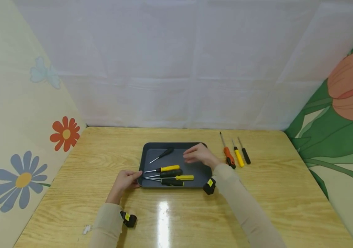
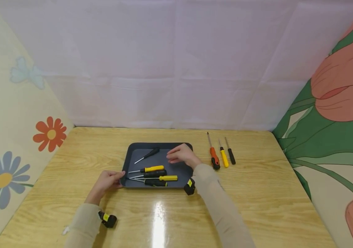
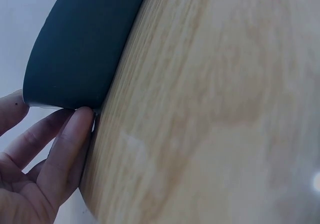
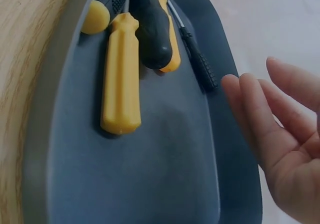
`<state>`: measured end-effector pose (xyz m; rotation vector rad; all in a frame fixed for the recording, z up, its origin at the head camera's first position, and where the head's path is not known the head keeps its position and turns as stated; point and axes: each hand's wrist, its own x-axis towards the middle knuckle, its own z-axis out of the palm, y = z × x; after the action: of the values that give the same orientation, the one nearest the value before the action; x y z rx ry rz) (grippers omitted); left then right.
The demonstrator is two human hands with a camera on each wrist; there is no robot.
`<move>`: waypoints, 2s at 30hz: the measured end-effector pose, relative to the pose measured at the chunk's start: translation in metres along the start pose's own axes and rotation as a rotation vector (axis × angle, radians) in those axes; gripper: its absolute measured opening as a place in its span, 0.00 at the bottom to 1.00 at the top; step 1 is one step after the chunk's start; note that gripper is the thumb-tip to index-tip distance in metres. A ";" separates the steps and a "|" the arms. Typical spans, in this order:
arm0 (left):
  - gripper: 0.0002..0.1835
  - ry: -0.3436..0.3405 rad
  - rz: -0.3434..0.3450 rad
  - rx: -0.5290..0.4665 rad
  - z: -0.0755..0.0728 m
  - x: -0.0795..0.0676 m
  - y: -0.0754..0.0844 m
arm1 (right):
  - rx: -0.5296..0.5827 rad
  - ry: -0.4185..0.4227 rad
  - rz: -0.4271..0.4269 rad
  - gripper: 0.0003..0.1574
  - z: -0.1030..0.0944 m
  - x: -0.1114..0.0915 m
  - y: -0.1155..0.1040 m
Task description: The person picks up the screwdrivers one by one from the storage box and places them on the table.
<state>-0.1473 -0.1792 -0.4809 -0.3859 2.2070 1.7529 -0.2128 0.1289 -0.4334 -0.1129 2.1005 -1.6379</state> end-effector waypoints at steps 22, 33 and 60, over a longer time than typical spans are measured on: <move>0.15 0.016 0.008 0.000 0.002 0.000 -0.001 | -0.017 -0.003 0.115 0.15 0.014 0.016 0.006; 0.15 0.015 0.015 0.005 0.002 0.000 -0.001 | -0.071 -0.024 0.109 0.13 0.018 0.018 0.009; 0.14 0.011 0.017 -0.022 0.002 -0.001 0.000 | -0.127 -0.049 0.130 0.11 0.029 0.016 0.005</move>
<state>-0.1462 -0.1773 -0.4808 -0.3835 2.2064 1.7886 -0.2133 0.0988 -0.4484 -0.0554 2.1274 -1.4130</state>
